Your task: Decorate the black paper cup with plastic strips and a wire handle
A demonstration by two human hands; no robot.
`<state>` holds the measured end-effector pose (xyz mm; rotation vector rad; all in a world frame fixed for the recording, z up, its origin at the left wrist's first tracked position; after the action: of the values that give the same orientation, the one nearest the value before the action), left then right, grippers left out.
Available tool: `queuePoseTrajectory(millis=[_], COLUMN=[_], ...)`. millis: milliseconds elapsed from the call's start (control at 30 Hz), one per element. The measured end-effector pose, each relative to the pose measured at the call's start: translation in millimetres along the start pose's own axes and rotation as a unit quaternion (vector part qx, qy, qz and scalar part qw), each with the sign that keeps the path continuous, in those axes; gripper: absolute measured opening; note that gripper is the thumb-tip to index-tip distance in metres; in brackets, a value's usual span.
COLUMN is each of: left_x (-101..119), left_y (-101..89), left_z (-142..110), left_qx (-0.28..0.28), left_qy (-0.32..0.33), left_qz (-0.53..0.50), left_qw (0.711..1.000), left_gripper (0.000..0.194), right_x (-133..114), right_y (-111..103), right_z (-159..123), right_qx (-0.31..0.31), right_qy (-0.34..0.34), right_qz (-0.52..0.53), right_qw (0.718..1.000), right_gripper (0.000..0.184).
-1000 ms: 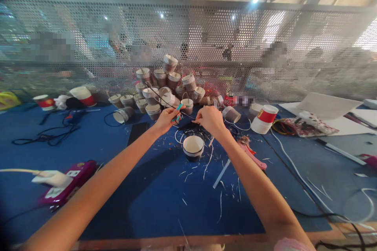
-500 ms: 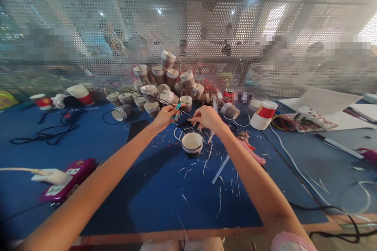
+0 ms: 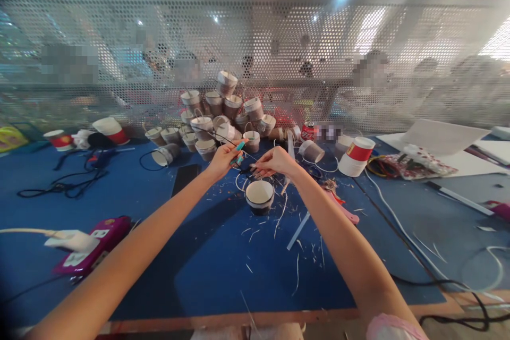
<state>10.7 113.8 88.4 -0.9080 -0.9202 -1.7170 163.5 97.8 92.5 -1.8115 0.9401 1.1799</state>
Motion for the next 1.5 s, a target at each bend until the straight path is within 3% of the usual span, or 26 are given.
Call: queuePoseTrajectory(millis=[200, 367, 500, 667, 833, 967, 1267, 1500], left_x=[-2, -4, 0, 16, 29, 33, 24, 19], left_y=[-3.5, -0.3, -4.4, -5.9, -0.7, -1.4, 4.7, 10.2], left_z=[1, 0, 3, -3, -8, -7, -9, -15], left_qx=[0.04, 0.026, 0.025, 0.031, 0.003, -0.001, 0.005, 0.008], left_qy=[0.034, 0.032, 0.1, 0.229, 0.282, 0.284, 0.247, 0.301], left_qz=[0.029, 0.038, 0.115, 0.25, 0.374, 0.409, 0.425, 0.434], left_qw=[0.998, 0.998, 0.988, 0.94, 0.883, 0.867, 0.871, 0.849], left_gripper=[0.04, 0.042, 0.045, 0.053, 0.051, 0.05, 0.028, 0.036], right_x=[1, 5, 8, 12, 11, 8, 8, 13], right_y=[3, 9, 9, 9, 11, 13, 16, 21], right_z=[2, 5, 8, 11, 10, 8, 7, 10], right_qx=[0.042, 0.037, 0.037, 0.039, 0.032, 0.02, 0.027, 0.018], right_qy=[0.012, 0.03, 0.033, 0.034, 0.027, 0.021, 0.033, 0.039], right_qz=[0.056, 0.13, 0.147, 0.16, 0.177, 0.186, 0.233, 0.263], right_qw=[0.997, 0.99, 0.988, 0.986, 0.983, 0.982, 0.971, 0.964], right_gripper=[0.007, 0.008, 0.009, 0.01, 0.012, 0.01, 0.018, 0.019])
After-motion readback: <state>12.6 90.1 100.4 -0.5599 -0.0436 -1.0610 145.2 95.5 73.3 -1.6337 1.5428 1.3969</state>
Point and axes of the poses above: each hand's wrist, its own z-axis towards the middle knuckle, its own y-axis out of the palm, x = y × z, the point moved 6 cm from there along z, towards the middle knuckle, and after that the axes turned 9 degrees about y, right-handed, at the moved point
